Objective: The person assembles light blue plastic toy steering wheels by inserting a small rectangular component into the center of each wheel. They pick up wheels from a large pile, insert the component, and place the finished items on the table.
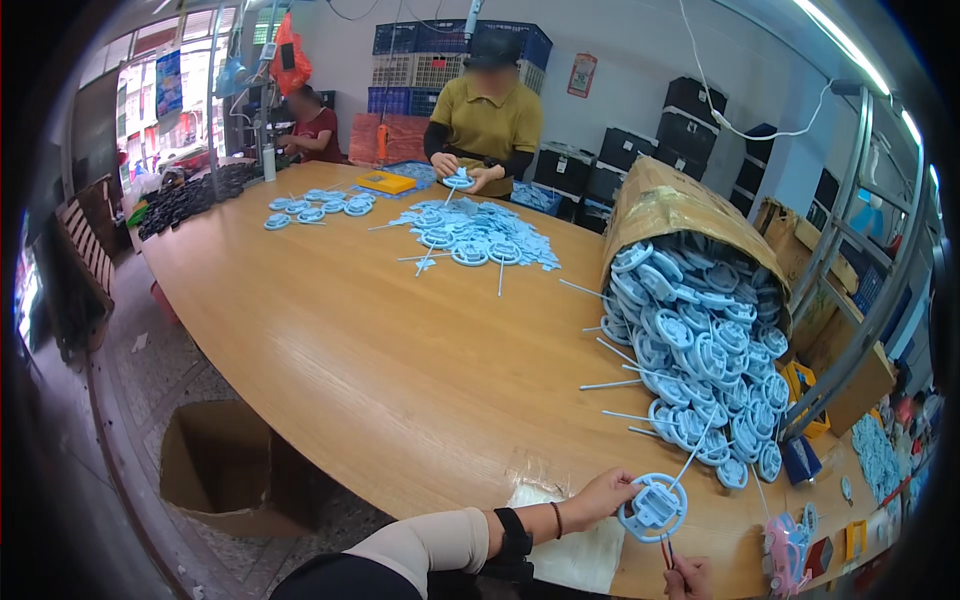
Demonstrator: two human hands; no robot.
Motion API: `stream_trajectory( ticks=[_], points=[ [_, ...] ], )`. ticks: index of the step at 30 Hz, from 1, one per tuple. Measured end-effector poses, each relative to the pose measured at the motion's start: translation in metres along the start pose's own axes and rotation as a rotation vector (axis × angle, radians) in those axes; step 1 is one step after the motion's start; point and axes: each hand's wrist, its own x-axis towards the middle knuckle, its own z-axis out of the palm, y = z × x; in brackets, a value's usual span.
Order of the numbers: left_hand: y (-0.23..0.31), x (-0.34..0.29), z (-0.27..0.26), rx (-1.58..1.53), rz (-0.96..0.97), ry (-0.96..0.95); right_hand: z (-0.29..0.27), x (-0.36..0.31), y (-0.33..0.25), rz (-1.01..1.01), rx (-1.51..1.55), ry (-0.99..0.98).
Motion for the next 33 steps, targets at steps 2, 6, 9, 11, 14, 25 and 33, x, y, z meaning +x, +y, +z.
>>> stream_trajectory(
  ticks=[2,6,9,11,14,25,33],
  points=[
    [-0.005,-0.005,0.006,0.017,-0.013,-0.041,-0.004,0.004,-0.007,-0.01,-0.058,-0.008],
    [-0.016,0.01,0.004,0.531,-0.058,-0.082,-0.007,0.003,0.007,-0.007,-0.069,0.015],
    [-0.007,-0.003,-0.008,0.127,-0.105,0.099,0.006,0.028,-0.011,-0.017,-0.076,-0.061],
    [0.001,-0.006,-0.013,0.036,-0.131,-0.001,0.005,0.032,-0.017,0.002,-0.124,-0.107],
    [0.012,-0.016,0.007,0.001,-0.157,-0.081,0.005,0.026,-0.009,0.005,-0.073,-0.078],
    [0.013,-0.022,0.01,-0.002,-0.22,-0.134,0.006,0.028,-0.006,-0.071,-0.118,-0.103],
    [0.015,-0.02,0.007,-0.025,-0.236,-0.3,0.001,0.026,-0.002,-0.094,-0.029,-0.137]
  ],
)
